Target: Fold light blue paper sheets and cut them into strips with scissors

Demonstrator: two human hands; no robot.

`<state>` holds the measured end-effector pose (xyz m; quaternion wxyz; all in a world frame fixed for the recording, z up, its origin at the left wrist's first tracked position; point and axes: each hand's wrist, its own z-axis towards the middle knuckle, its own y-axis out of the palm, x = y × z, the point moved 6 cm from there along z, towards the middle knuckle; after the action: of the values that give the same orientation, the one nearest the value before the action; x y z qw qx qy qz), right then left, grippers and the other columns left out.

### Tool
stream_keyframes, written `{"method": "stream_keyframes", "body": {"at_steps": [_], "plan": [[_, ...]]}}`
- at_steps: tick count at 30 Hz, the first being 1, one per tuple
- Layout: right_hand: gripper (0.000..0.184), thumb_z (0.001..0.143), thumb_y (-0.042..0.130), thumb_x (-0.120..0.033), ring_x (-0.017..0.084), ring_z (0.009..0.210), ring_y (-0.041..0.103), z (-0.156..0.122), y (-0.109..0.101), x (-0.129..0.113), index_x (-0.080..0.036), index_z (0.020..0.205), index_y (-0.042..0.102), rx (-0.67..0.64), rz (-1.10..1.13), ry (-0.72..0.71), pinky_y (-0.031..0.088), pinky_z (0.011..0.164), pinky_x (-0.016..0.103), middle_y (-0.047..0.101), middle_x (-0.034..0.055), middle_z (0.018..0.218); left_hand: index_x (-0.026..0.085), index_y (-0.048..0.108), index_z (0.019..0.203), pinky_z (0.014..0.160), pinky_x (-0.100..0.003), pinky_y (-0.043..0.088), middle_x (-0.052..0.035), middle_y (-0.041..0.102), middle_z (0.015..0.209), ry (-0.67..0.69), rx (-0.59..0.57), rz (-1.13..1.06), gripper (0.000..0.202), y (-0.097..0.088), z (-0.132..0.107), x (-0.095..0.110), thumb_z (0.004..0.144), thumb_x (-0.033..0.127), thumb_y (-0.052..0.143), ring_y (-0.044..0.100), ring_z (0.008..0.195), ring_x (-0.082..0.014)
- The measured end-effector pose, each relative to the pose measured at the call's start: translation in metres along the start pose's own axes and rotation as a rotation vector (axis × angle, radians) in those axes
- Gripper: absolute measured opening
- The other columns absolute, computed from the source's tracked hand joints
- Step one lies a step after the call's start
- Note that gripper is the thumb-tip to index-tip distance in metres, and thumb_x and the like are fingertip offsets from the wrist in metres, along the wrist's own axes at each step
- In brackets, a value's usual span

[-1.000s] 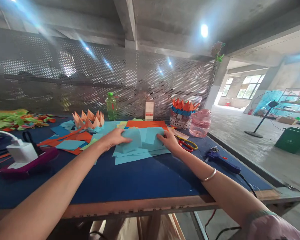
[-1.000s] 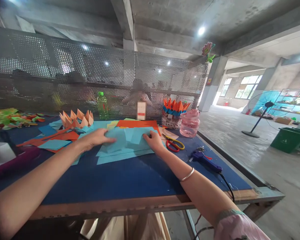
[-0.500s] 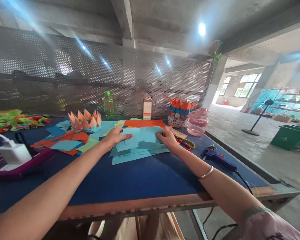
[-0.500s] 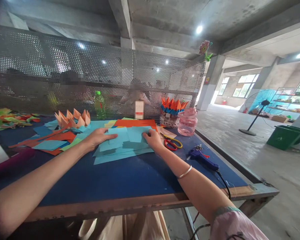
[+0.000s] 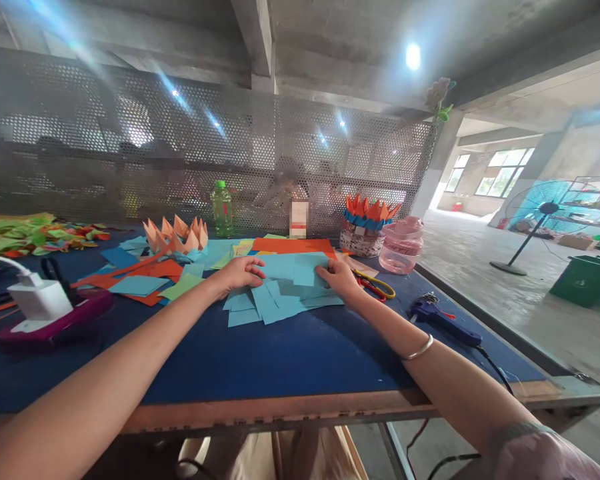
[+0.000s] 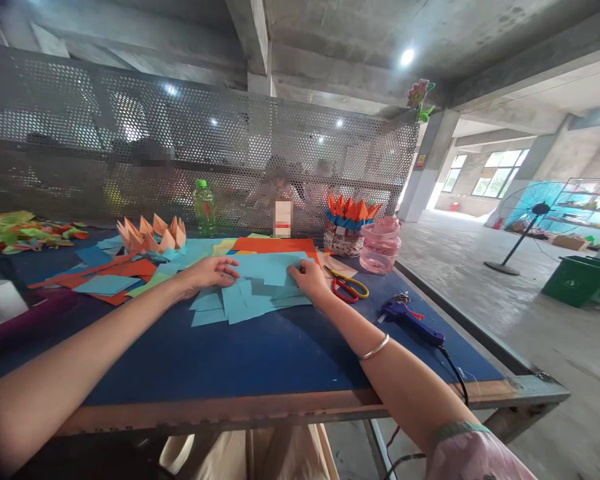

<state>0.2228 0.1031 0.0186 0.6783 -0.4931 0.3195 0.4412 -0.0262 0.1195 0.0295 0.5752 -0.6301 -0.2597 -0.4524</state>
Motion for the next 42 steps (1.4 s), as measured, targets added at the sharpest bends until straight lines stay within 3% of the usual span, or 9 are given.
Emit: {"method": "stream_keyframes", "body": {"at_steps": [3,8,10,13,18,23,31,37,42], "plan": [[0.024,0.072,0.059,-0.041,0.011,0.05,0.045,0.0,0.001,0.001,-0.018,0.066,0.055,-0.007,-0.006,0.008,0.033,0.046,0.022,0.049,-0.0037,0.052,0.015,0.062,0.094,0.074,-0.038,0.052,-0.0086,0.07,0.085,0.028,0.007,0.047,0.048,-0.002,0.004,0.0,0.051,0.03,0.076,0.067,0.083,-0.0247],[0.024,0.07,0.058,-0.042,0.011,0.05,0.043,0.001,0.002,0.004,-0.019,0.064,0.052,-0.013,-0.011,0.016,0.031,0.045,0.022,0.047,-0.0041,0.051,0.012,0.058,0.11,0.08,-0.04,0.052,-0.0195,0.062,0.118,0.101,-0.009,0.185,0.062,0.007,-0.002,0.011,0.06,0.046,0.071,0.063,0.102,-0.0296],[0.025,0.07,0.057,-0.042,0.011,0.049,0.042,0.001,0.002,0.005,-0.019,0.063,0.051,-0.02,-0.009,0.016,0.029,0.044,0.021,0.046,-0.0043,0.051,0.01,0.054,0.119,0.09,-0.044,0.047,-0.0242,0.056,0.128,0.134,-0.027,0.275,0.074,0.018,-0.011,0.018,0.061,0.051,0.07,0.056,0.116,-0.0343],[0.026,0.069,0.055,-0.044,0.01,0.048,0.039,0.002,0.003,0.006,-0.019,0.063,0.05,-0.033,-0.003,0.014,0.027,0.043,0.021,0.044,-0.005,0.051,0.009,0.047,0.132,0.11,-0.045,0.026,-0.0251,0.04,0.145,0.2,-0.092,0.418,0.085,0.044,-0.027,0.028,0.064,0.054,0.07,0.034,0.136,-0.0359],[0.027,0.069,0.056,-0.045,0.01,0.046,0.039,0.003,0.004,0.008,-0.02,0.062,0.048,-0.055,0.007,0.017,0.026,0.042,0.021,0.044,-0.0051,0.05,0.016,0.052,0.13,0.111,-0.053,0.019,-0.0189,0.035,0.151,0.23,-0.246,0.572,0.064,0.074,-0.042,0.029,0.08,0.056,0.056,0.025,0.141,-0.0358],[0.027,0.068,0.059,-0.045,0.012,0.05,0.044,0.003,0.004,0.011,-0.02,0.062,0.05,-0.052,0.012,0.03,0.029,0.044,0.022,0.05,-0.0029,0.051,0.014,0.054,0.13,0.109,-0.041,0.029,-0.0169,0.039,0.149,0.276,-0.236,0.629,0.053,0.066,-0.036,0.027,0.086,0.044,0.051,0.037,0.136,-0.0311],[0.023,0.069,0.059,-0.041,0.011,0.049,0.045,0.006,-0.001,0.018,-0.019,0.064,0.051,-0.03,0.023,0.089,0.034,0.044,0.021,0.051,-0.0036,0.053,0.02,0.067,0.114,0.101,-0.038,0.037,-0.0103,0.063,0.129,0.279,-0.085,0.68,0.035,0.046,-0.023,0.026,0.085,0.026,0.049,0.054,0.121,-0.0293],[0.018,0.072,0.059,-0.036,0.01,0.05,0.048,0.011,-0.004,0.025,-0.019,0.073,0.053,-0.025,0.063,0.149,0.038,0.044,0.02,0.055,-0.0031,0.06,0.02,0.074,0.095,0.082,-0.034,0.046,-0.0097,0.075,0.098,0.21,-0.014,0.697,0.035,0.028,-0.025,0.036,0.087,0.038,0.045,0.066,0.098,-0.0297],[0.017,0.073,0.063,-0.033,0.01,0.051,0.051,0.007,0.001,0.015,-0.019,0.078,0.055,-0.106,0.081,0.139,0.038,0.044,0.02,0.059,-0.0019,0.063,0.013,0.064,0.118,0.091,-0.035,0.042,-0.0174,0.065,0.122,0.176,0.005,0.692,0.059,0.026,-0.026,0.032,0.08,0.055,0.05,0.058,0.114,-0.0327]]}}
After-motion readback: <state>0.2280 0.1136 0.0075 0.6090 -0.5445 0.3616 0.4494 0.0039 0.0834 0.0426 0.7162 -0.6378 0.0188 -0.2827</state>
